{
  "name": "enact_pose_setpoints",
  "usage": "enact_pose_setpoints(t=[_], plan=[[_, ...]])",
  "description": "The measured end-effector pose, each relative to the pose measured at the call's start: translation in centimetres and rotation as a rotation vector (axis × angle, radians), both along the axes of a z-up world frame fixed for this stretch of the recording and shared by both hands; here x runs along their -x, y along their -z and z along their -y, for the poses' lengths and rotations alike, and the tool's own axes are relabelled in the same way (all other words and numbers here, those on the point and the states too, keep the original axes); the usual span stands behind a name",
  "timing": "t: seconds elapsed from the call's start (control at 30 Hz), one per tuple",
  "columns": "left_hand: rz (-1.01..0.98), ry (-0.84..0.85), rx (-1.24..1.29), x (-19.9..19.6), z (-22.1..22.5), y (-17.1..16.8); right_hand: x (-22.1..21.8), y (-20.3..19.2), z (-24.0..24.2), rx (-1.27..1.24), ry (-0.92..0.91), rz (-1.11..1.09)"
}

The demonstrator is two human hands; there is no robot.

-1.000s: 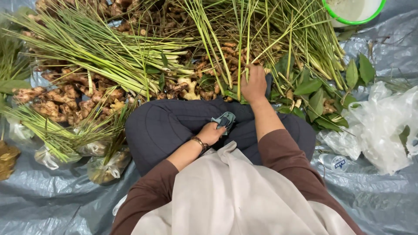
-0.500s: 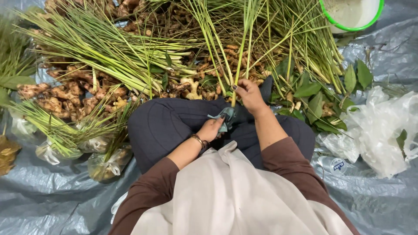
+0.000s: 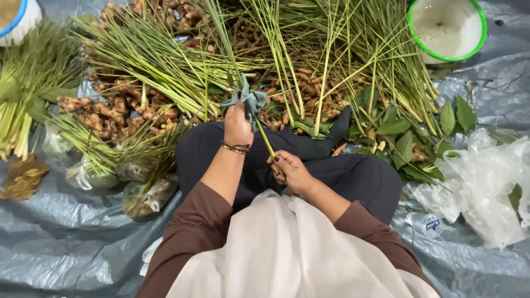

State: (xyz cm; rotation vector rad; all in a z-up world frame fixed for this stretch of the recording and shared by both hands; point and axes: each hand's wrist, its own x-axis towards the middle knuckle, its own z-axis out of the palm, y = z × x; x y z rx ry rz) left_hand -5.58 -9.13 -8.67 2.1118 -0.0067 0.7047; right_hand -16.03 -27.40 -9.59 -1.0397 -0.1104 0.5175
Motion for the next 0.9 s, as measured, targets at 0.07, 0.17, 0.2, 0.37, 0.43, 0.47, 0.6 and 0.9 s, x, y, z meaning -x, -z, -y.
enact_pose_setpoints(t=[0.07,0.17,0.2,0.37,0.43,0.47,0.6,0.9], plan=[[0.161,-0.039,-0.177,-0.7,1.0,1.6,0.3,0.6,-0.3,-0.037,0.027,-0.019],[0.091,-0.087,-0.023,0.3,2.1,-0.2,1.2,1.0,-0.4,-0.053,0.065,-0.042],[-0.121,0.327,0.733,0.7,2.3,-2.1,1.5,1.0,-0.5,-0.083,0.076,-0.057],[-0.217,0.141,1.357,2.8,6.1,-1.7,1.4,0.6,0.3,-0.125,0.036,-0.038],[-0.491,-0.089,1.137,2.1,5.6,0.9,0.3,0.3,0.4,0.03,-0.019,0.138],[-0.491,-0.084,1.133,3.1,5.6,-0.9,-0.6,0.7,0.8,0.028,-0.015,0.141],[-0.373,0.191,0.237,6.4,6.6,-6.4,-4.0,-1.9,3.7,0.32,0.144,0.505],[-0.659,0.512,-0.082,7.9,10.0,-4.5,-4.9,-6.7,4.5,-0.073,0.458,0.033]])
